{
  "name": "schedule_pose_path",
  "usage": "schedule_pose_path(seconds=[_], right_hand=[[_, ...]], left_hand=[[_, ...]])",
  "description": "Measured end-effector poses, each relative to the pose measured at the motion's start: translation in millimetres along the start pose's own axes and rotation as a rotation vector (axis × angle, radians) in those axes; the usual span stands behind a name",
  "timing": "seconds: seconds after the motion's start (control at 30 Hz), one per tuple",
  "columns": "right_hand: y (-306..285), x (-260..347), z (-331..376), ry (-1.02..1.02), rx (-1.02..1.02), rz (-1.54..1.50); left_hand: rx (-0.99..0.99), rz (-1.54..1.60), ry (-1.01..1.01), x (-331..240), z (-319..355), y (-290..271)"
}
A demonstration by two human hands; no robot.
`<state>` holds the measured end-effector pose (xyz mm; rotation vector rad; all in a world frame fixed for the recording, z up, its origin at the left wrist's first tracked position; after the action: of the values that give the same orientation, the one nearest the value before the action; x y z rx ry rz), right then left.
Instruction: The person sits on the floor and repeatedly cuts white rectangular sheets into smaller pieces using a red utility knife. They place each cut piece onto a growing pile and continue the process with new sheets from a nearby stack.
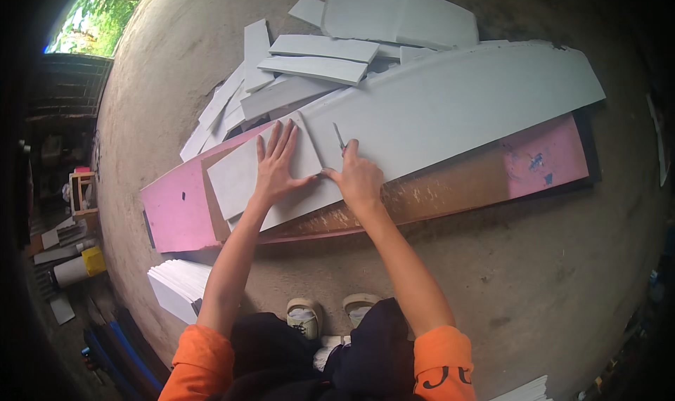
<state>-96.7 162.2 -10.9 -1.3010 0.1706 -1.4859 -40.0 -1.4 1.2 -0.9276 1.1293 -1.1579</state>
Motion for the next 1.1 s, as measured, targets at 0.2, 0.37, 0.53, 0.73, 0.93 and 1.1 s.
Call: schedule_pose_path(seconds=[0.2,0.37,0.53,0.73,0.93,1.1], right_hand=[[2.4,2.1,-2.3,-0.026,-0.017,0.025],[0.3,1.4,-0.3,0.007,-0.044,-0.014],[-1.3,0.5,0.1,0.012,0.046,0.023],[-9.4,19.9,-9.8,-0.075,0.197,0.102],[-4.4,72.0,-65.7,-0.065,0.151,0.331],[7.4,84.8,-81.8,0.040,0.267,0.321]], left_hand=[[-0.010,-0.016,0.004,2.9,-0.4,-2.4],[0.023,-0.015,-0.001,1.9,-0.7,1.6],[0.157,0.041,-0.036,5.8,-0.6,8.0],[0.181,0.126,-0.065,14.8,0.5,10.3],[0.120,0.238,-0.063,15.1,-3.6,13.2],[0.114,0.305,-0.072,20.1,-1.5,16.5]])
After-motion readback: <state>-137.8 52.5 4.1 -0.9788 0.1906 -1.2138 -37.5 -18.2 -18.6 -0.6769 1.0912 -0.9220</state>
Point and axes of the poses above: each hand's wrist, its own z-axis away from the middle knuckle, its own y-axis out of the palm, x = y × z, the point moved 4 cm from there along -z, towards the middle knuckle, and after that the axes turned 14 degrees about x, right-handed, at the moved point
